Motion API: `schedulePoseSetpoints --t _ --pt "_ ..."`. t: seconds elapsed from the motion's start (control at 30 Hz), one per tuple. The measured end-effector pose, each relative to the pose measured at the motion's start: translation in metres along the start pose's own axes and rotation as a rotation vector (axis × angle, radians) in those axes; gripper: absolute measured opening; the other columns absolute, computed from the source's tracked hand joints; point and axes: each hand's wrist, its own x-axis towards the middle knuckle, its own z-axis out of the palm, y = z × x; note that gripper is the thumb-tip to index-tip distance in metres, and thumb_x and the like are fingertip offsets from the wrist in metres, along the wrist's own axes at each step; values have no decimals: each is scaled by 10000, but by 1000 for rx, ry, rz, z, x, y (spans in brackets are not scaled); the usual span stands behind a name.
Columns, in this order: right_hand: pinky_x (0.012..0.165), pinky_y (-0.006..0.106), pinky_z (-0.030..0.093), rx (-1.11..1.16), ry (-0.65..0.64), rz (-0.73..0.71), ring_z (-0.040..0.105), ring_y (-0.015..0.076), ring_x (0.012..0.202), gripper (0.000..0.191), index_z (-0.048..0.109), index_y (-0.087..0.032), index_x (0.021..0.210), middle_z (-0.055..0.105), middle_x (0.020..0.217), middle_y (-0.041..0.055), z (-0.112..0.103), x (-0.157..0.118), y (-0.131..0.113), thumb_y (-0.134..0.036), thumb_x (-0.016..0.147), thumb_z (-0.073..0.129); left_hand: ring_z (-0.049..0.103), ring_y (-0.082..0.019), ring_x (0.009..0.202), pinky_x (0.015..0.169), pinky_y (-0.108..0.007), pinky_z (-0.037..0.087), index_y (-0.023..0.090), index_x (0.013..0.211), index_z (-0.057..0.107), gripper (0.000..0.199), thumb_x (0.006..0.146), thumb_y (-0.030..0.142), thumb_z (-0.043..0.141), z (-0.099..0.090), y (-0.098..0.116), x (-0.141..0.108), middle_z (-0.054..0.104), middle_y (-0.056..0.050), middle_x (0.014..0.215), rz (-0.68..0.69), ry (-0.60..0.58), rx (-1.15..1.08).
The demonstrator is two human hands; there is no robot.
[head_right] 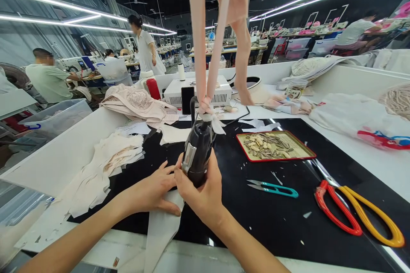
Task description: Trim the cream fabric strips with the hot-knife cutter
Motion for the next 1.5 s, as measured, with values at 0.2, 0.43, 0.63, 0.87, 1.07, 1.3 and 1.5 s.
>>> schedulePoseSetpoints --t 0.2,0.43,0.63,0.87,1.07,1.3,1.5 --pt "623 324 620 86 -26 -19 660 158 663 333 575 -297 1166 680 872 -21 3 -2 -3 -272 894 765 327 -426 1571 1241 -798 95 339 1396 641 656 809 487 894 1 -4 -1 584 -73 1546 13 -5 -31" --pt "609 306 609 21 2 5 656 156 650 342 577 -282 1207 708 900 18 3 -8 1 -345 928 764 355 -406 1561 1239 -799 141 358 1511 521 813 806 520 893 12 -8 -4 565 -66 1564 80 73 13" --pt "621 313 612 55 1 3 672 178 661 325 623 -282 1163 694 828 20 -5 -3 4 -345 904 809 669 -258 1095 971 -397 579 192 1126 673 407 852 408 883 49 13 -28 715 -64 1165 -119 364 257" --pt "654 320 607 82 -10 20 663 164 674 331 625 -287 1160 681 837 8 -6 1 -1 -364 901 817 674 -215 822 706 -333 563 190 948 621 135 910 81 692 88 24 -48 687 -28 943 -117 459 469" --pt "648 322 597 66 10 -16 652 160 674 311 621 -280 1167 677 828 -4 -6 7 -8 -349 918 794 690 -187 1175 1113 -355 500 191 1183 636 286 1011 1 507 59 4 -57 735 -32 1257 195 451 272" --pt "666 319 601 77 -20 -26 656 156 692 310 624 -289 1196 684 849 -5 -11 6 -3 -324 934 785 698 -203 1195 1063 -332 564 182 1197 682 367 959 -26 496 44 -12 -47 733 -66 1272 184 447 146" --pt "665 313 603 88 -54 -13 647 158 719 312 625 -295 1213 677 863 0 -16 0 -3 -304 941 777 699 -204 1147 995 -316 602 167 1186 683 250 1028 66 518 41 -15 -18 726 -75 1216 161 441 180"
